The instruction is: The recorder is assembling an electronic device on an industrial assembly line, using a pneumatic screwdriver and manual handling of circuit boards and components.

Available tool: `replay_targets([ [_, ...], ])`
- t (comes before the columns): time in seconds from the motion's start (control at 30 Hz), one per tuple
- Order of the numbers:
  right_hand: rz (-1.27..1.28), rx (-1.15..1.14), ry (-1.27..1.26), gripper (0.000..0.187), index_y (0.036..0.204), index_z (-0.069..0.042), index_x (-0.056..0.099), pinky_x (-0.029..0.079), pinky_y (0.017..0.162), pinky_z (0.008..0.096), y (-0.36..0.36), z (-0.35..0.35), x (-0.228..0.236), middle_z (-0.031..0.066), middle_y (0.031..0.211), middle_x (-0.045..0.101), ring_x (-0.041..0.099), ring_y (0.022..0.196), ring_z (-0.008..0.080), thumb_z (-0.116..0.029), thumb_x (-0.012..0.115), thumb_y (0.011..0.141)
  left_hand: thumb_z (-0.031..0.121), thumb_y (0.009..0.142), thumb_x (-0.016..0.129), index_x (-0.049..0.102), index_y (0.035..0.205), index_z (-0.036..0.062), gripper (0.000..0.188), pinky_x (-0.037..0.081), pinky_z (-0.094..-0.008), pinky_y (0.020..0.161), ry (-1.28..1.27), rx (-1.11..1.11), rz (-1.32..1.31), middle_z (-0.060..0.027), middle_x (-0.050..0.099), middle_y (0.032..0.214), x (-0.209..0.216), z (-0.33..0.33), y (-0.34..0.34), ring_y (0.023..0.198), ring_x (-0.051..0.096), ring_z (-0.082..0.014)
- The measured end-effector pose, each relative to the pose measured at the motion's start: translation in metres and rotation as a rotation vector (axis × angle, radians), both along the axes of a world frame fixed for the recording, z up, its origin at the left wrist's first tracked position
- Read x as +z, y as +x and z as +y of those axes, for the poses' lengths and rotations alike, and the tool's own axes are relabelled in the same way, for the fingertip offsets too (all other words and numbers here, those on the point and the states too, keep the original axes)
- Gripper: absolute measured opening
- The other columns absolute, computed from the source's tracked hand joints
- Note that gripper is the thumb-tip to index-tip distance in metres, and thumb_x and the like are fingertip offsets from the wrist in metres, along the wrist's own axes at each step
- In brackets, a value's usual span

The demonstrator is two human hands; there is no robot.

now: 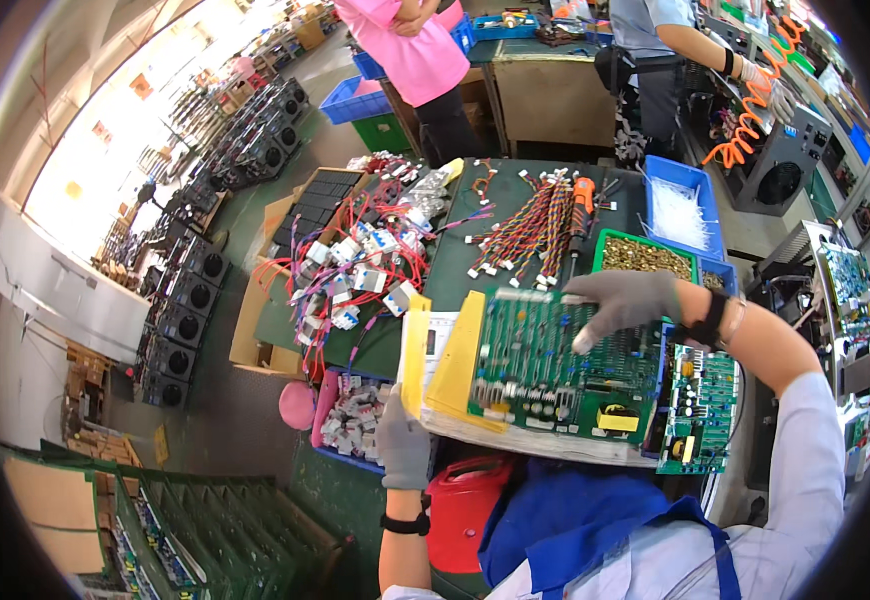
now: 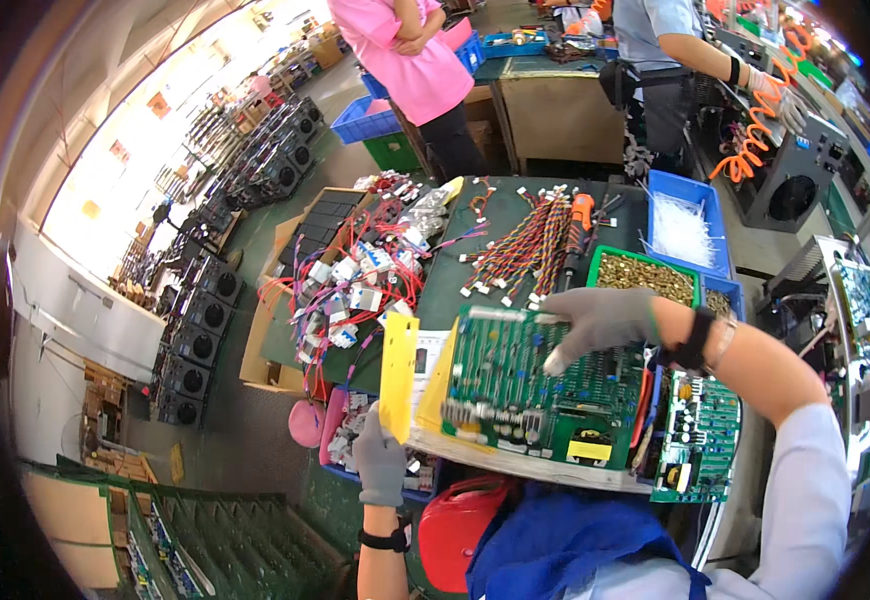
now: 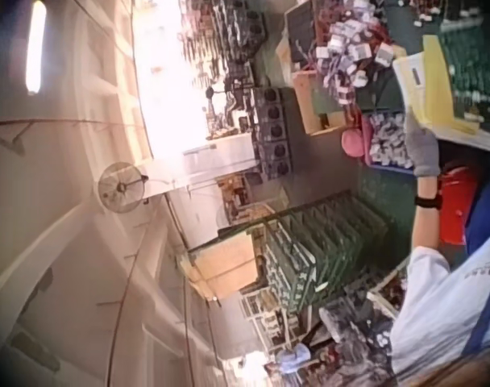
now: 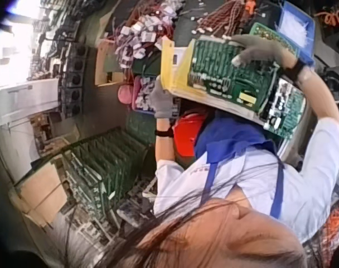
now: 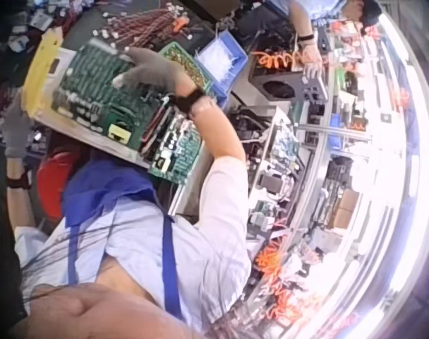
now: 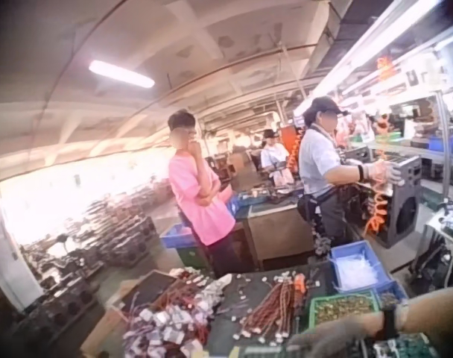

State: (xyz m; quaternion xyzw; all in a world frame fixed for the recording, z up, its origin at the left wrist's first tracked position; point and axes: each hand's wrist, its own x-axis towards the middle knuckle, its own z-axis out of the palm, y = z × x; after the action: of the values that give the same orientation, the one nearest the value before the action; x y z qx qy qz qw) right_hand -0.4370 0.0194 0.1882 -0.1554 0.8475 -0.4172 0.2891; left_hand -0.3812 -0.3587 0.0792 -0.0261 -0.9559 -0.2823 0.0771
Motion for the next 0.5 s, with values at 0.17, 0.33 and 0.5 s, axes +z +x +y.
replay_targets([
  [0.17, -0.089, 0.565, 0.457, 0.076, 0.127, 0.000, 0.055, 0.047, 0.093, 0.0423, -0.081, -0.097, -0.037, 0.0168, 0.123, 0.063, 0.060, 0.111, 0.0303, -0.044, 0.083, 0.072, -0.001, 0.086, 0.045, 0.056, 0.128, 0.0012, 0.043, 0.052, -0.0469, 0.078, 0.216, 0.116, 0.131, -0.0275, 0.066, 0.097, -0.009, -0.025, 0.011, 0.091, 0.065, -0.0444],
  [0.33, -0.058, 0.850, 0.584, 0.084, 0.133, -0.004, 0.054, 0.046, 0.097, 0.0441, -0.131, -0.176, -0.087, 0.0160, 0.124, 0.063, 0.061, 0.114, 0.0316, -0.050, 0.084, 0.069, -0.004, 0.084, 0.044, 0.056, 0.124, -0.0043, 0.042, 0.052, -0.0395, 0.082, 0.409, 0.297, 0.163, -0.0235, 0.066, 0.101, -0.003, -0.038, 0.037, 0.093, 0.068, -0.0351],
  [0.5, 0.062, 1.026, 0.743, 0.087, 0.137, -0.008, 0.053, 0.045, 0.098, 0.0455, -0.169, -0.205, -0.114, 0.0138, 0.128, 0.063, 0.059, 0.117, 0.0333, -0.045, 0.087, 0.067, -0.005, 0.085, 0.040, 0.056, 0.123, -0.0068, 0.041, 0.052, -0.0337, 0.084, 0.825, 0.507, 0.116, -0.0157, 0.067, 0.104, 0.007, -0.053, 0.094, 0.094, 0.066, -0.0230],
])
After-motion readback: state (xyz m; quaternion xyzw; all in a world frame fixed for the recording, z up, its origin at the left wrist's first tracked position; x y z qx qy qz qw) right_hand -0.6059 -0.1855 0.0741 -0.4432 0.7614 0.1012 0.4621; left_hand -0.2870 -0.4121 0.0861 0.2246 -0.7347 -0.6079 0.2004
